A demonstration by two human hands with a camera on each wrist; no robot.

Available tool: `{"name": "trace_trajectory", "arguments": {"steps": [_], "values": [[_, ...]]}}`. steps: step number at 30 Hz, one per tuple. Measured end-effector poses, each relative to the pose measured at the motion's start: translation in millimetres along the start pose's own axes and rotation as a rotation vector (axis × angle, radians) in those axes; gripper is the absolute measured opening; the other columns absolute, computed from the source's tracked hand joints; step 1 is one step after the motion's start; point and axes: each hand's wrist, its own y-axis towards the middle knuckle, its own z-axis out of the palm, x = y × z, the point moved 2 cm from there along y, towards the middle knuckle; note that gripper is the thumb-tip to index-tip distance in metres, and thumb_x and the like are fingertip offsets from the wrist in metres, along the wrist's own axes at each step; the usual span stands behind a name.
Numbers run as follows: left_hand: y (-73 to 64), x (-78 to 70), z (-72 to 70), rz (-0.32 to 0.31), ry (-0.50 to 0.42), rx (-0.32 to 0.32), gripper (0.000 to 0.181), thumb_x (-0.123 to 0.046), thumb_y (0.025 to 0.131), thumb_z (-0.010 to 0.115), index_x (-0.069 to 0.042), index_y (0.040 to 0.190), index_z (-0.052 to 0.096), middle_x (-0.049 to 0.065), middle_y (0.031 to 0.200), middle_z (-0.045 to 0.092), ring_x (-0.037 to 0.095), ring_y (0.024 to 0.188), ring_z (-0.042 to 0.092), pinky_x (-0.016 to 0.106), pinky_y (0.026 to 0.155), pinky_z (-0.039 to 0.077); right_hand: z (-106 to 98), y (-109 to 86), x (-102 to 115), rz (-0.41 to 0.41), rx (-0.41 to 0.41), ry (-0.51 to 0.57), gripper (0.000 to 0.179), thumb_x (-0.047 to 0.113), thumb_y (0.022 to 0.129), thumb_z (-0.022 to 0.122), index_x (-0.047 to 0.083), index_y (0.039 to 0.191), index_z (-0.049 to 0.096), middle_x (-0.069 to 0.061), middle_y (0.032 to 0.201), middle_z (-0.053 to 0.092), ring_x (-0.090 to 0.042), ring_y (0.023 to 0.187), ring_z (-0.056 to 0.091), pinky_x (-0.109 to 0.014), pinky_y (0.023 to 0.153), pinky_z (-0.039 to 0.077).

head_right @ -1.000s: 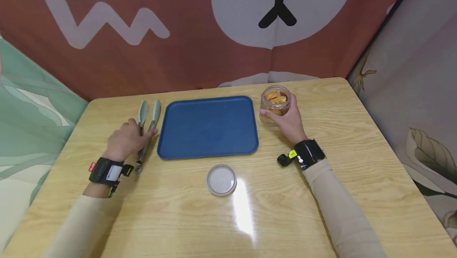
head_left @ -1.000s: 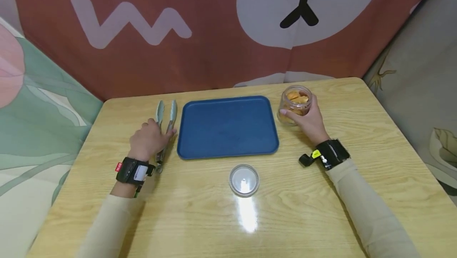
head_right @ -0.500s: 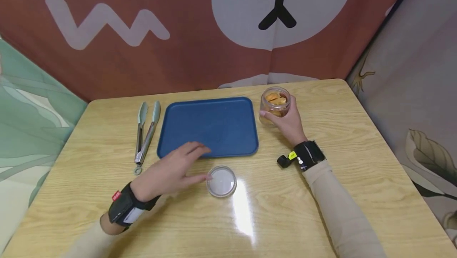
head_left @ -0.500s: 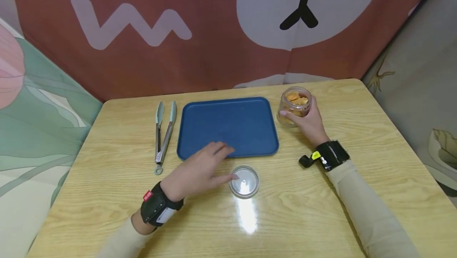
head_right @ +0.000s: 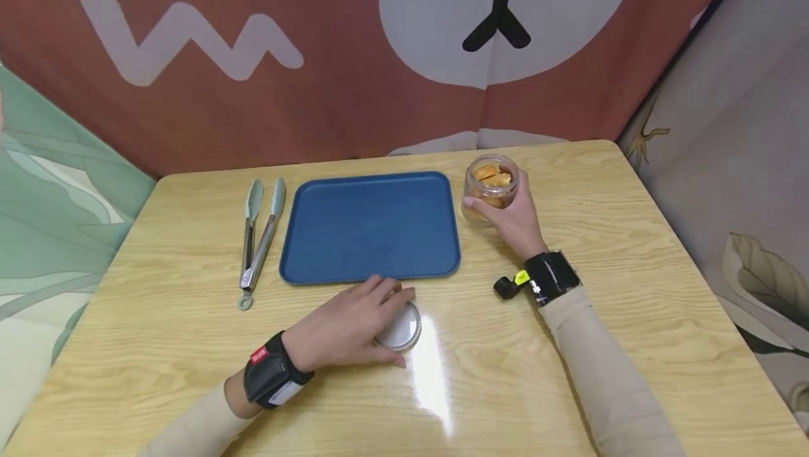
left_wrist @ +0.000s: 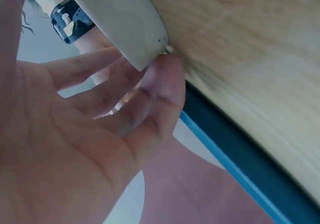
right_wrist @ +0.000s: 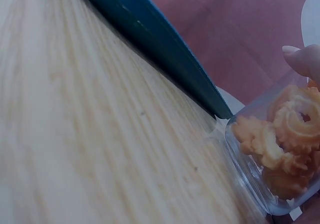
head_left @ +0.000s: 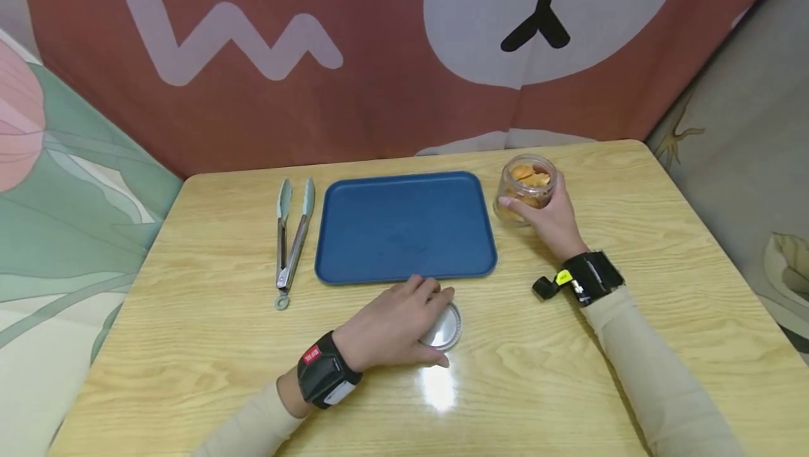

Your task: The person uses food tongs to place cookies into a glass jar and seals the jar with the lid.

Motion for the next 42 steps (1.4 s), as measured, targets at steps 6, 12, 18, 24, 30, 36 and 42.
{"name": "trace_trajectory", "arguments": {"steps": [6,12,18,24,30,36,42], "values": [[2.2,-0.8,-1.4,0.004,0.029,0.028,0.088,-0.066,0.075,0.062,-0.005,0.136,0.043,0.011,0.115,0.051,0.023,0.102,0.042,0.036,0.085,0.047,-2.4,1.4,2.1,0.002,0.0,0.01,0.082,0.032,0.077,0.078,0.022,0.141,0.028,-0.009,0.133,0.039,-0.016,0.117,0.041,-0.042,0.094,0.033],[0.6,-3.0,-2.8,-0.009,0.011,0.049,0.082,-0.058,0.074,0.07,-0.008,0.134,0.043,0.01,0.113,0.051,0.023,0.098,0.042,0.036,0.082,0.047,-1.3,0.0,0.5,0.001,0.001,0.03,0.083,0.03,0.076,0.079,0.02,0.14,0.028,-0.009,0.132,0.04,-0.016,0.117,0.042,-0.04,0.094,0.034],[0.7,-4.4,-5.1,-0.013,-0.002,0.049,0.08,-0.053,0.074,0.072,-0.009,0.134,0.043,0.01,0.112,0.051,0.024,0.094,0.043,0.036,0.08,0.047,-1.7,0.4,-0.9,-0.007,-0.009,0.026,0.083,0.03,0.075,0.08,0.02,0.14,0.029,-0.009,0.132,0.04,-0.016,0.118,0.041,-0.04,0.095,0.033],[0.9,-5.7,-8.8,0.003,-0.074,0.034,0.077,-0.046,0.075,0.073,-0.011,0.136,0.042,0.009,0.116,0.048,0.022,0.091,0.04,0.031,0.07,0.048,-1.2,0.4,-0.9,-0.015,-0.012,0.02,0.083,0.029,0.075,0.08,0.019,0.14,0.029,-0.009,0.131,0.042,-0.016,0.116,0.042,-0.039,0.093,0.035],[6.2,-3.1,-29.7,0.027,-0.225,-0.062,0.073,-0.038,0.074,0.074,-0.016,0.136,0.041,0.005,0.123,0.04,0.016,0.097,0.041,0.025,0.066,0.05,-0.5,-1.2,4.4,-0.016,-0.015,-0.015,0.081,0.027,0.075,0.08,0.016,0.139,0.031,-0.01,0.13,0.042,-0.018,0.115,0.043,-0.038,0.092,0.036],[25.5,9.3,-69.3,-0.023,-0.228,-0.327,0.071,-0.038,0.074,0.073,-0.008,0.127,0.037,0.013,0.125,0.038,0.011,0.084,0.049,0.022,0.061,0.05,0.3,-9.9,31.4,-0.052,-0.07,-0.088,0.078,0.024,0.072,0.082,0.003,0.134,0.039,-0.014,0.126,0.048,-0.02,0.113,0.045,-0.044,0.091,0.038],[45.3,19.5,-100.2,-0.09,-0.313,-0.577,0.081,-0.049,0.072,0.074,-0.006,0.125,0.032,0.005,0.112,0.052,0.007,0.081,0.05,0.022,0.059,0.049,1.1,-15.6,45.3,-0.086,-0.109,-0.078,0.075,0.02,0.07,0.084,0.0,0.13,0.044,-0.014,0.122,0.051,-0.021,0.111,0.047,-0.043,0.09,0.04]]}}
